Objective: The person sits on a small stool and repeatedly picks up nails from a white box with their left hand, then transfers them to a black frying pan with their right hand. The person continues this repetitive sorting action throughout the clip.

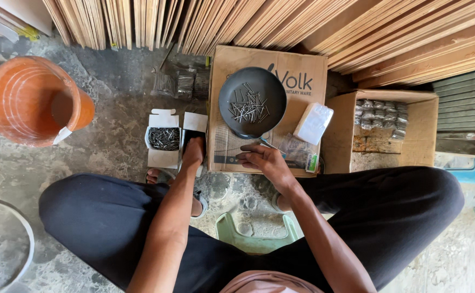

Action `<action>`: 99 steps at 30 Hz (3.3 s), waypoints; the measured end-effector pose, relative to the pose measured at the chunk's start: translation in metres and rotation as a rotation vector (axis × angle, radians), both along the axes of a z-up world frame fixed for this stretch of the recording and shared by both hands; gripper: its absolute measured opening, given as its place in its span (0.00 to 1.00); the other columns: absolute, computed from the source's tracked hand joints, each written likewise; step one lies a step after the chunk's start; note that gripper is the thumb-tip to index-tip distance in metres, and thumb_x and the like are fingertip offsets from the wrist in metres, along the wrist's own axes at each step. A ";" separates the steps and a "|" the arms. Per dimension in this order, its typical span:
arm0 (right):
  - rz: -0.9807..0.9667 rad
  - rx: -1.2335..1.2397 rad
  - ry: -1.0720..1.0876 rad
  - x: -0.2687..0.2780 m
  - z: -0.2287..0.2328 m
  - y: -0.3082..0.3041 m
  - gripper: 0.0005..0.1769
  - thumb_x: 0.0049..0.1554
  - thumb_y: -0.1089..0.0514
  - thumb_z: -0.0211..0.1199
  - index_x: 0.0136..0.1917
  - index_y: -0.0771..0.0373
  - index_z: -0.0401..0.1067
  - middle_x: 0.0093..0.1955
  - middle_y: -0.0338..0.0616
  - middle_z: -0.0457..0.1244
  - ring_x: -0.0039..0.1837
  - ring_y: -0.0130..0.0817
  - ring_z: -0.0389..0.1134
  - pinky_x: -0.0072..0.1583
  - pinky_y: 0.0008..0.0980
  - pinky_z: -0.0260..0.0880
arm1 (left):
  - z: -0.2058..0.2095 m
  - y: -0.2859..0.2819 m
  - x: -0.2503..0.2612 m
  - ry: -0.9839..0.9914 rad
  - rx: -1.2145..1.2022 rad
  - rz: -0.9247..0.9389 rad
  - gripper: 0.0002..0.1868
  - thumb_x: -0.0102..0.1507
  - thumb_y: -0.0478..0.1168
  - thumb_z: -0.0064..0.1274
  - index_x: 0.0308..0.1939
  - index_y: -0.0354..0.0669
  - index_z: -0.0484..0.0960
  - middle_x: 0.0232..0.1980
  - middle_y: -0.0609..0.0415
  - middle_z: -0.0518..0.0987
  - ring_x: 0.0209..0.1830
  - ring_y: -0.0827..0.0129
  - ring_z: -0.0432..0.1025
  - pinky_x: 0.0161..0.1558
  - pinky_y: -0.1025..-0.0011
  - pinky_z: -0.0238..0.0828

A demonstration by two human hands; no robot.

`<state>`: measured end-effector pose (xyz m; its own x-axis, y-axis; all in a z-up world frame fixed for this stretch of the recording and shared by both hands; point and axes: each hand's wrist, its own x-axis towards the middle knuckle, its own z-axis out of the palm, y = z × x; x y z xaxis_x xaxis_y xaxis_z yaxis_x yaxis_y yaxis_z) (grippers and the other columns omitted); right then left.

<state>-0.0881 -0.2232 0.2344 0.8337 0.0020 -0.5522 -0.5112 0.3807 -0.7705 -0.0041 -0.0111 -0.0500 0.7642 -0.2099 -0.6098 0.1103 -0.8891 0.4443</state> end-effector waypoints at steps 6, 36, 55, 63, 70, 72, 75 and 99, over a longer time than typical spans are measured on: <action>0.002 -0.002 -0.002 0.000 0.000 -0.002 0.18 0.52 0.68 0.54 0.57 0.77 0.64 0.45 0.61 0.65 0.48 0.37 0.67 0.53 0.36 0.70 | 0.029 -0.006 0.009 -0.061 -0.080 0.083 0.09 0.61 0.27 0.39 0.41 0.29 0.75 0.38 0.36 0.73 0.41 0.46 0.72 0.39 0.59 0.73; -0.269 -0.013 -0.026 0.003 -0.064 0.000 0.14 0.55 0.62 0.56 0.52 0.75 0.67 0.42 0.57 0.65 0.44 0.38 0.68 0.48 0.41 0.72 | 0.226 -0.086 -0.051 -1.458 -0.466 -0.557 0.14 0.63 0.29 0.36 0.49 0.38 0.74 0.34 0.49 0.70 0.36 0.61 0.68 0.40 0.71 0.68; -0.236 -0.076 -0.109 0.002 0.018 0.003 0.20 0.52 0.68 0.56 0.58 0.76 0.62 0.50 0.64 0.63 0.52 0.47 0.67 0.55 0.39 0.69 | 0.039 0.013 -0.002 -0.111 0.032 -0.129 0.17 0.58 0.28 0.42 0.51 0.28 0.68 0.48 0.33 0.70 0.47 0.44 0.69 0.44 0.52 0.71; -0.014 0.019 -0.053 -0.008 0.006 0.013 0.18 0.50 0.70 0.57 0.54 0.80 0.64 0.46 0.65 0.64 0.50 0.46 0.67 0.54 0.44 0.69 | 0.044 0.006 0.000 -0.077 0.055 -0.298 0.31 0.57 0.26 0.37 0.65 0.46 0.59 0.67 0.35 0.55 0.66 0.41 0.52 0.57 0.46 0.58; 0.070 0.041 -0.024 -0.005 0.004 0.010 0.20 0.51 0.68 0.56 0.57 0.77 0.63 0.47 0.61 0.65 0.49 0.38 0.67 0.53 0.37 0.70 | -0.071 0.020 0.012 -0.025 0.073 -0.339 0.26 0.61 0.28 0.32 0.64 0.42 0.62 0.70 0.35 0.52 0.69 0.43 0.48 0.62 0.50 0.54; 0.086 0.044 -0.020 -0.003 0.008 0.008 0.20 0.52 0.68 0.55 0.58 0.77 0.63 0.47 0.60 0.65 0.50 0.37 0.67 0.54 0.37 0.69 | -0.063 0.016 0.013 -0.048 0.113 -0.358 0.25 0.61 0.28 0.32 0.64 0.41 0.62 0.69 0.38 0.55 0.69 0.46 0.50 0.64 0.56 0.54; 0.113 0.039 -0.034 -0.003 -0.002 0.006 0.20 0.53 0.68 0.54 0.59 0.76 0.62 0.48 0.61 0.65 0.51 0.41 0.67 0.54 0.39 0.69 | -0.070 0.011 0.011 -0.053 0.068 -0.258 0.23 0.60 0.30 0.32 0.59 0.39 0.68 0.63 0.40 0.64 0.66 0.52 0.56 0.63 0.64 0.57; 0.111 0.010 0.032 0.000 0.005 0.003 0.20 0.53 0.66 0.54 0.59 0.75 0.63 0.48 0.59 0.65 0.51 0.37 0.67 0.56 0.36 0.69 | -0.036 0.010 -0.004 -0.095 -0.004 -0.143 0.19 0.62 0.38 0.35 0.55 0.40 0.72 0.55 0.44 0.72 0.57 0.54 0.65 0.58 0.64 0.63</action>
